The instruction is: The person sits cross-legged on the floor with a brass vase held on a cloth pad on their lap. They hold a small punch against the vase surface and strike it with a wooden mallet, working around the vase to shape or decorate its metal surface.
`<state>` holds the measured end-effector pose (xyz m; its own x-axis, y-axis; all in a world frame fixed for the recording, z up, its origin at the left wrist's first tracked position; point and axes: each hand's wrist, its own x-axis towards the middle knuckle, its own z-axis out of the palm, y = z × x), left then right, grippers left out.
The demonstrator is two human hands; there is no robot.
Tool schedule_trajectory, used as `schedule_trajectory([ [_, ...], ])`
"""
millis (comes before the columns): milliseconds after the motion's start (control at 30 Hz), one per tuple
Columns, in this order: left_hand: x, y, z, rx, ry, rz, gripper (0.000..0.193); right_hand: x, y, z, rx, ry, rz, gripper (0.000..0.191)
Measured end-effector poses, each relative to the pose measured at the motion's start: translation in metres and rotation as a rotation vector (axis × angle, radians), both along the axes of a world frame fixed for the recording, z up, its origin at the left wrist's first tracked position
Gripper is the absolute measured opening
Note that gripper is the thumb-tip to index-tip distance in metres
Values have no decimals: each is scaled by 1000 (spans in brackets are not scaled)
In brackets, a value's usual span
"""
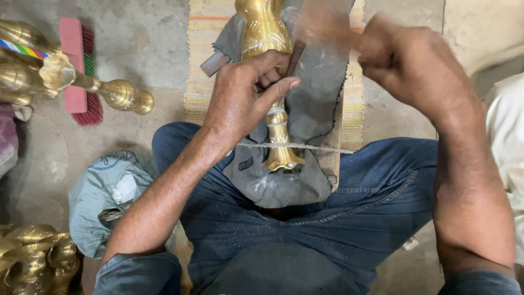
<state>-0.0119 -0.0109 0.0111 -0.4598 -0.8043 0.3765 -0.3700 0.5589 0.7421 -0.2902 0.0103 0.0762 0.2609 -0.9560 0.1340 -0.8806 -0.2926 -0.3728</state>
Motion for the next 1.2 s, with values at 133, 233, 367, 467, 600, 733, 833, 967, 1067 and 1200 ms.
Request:
schedule_trajectory([
  [133,2,2,-2,18,44,-11,35,2,0,2,-161,21,-1,31],
  [233,5,5,-3,-11,89,-35,36,6,-2,5,-76,-69,-78,30],
  [367,4,3,-5,2,104,-24,36,10,-5,9,-86,-88,-44,28],
  [467,4,-1,-6,52,105,-23,32,9,-5,11,-168,84,54,30],
  [600,6,3,-8,79,156,-63,34,7,-1,15,-47,-168,-27,32],
  [733,6,5,-10,75,161,-32,31,7,-4,19,-256,269,70,26],
  [833,6,4,-12,75,205,-44,31,9,-5,21,-176,87,62,29],
  [967,5,5,-16,84,218,-55,31,6,-2,26,-231,144,120,30],
  [1067,6,6,-19,96,265,-69,34,6,0,30,-304,358,143,27],
  [1200,4,5,-21,97,282,-55,35,12,-3,38,-279,278,133,31],
])
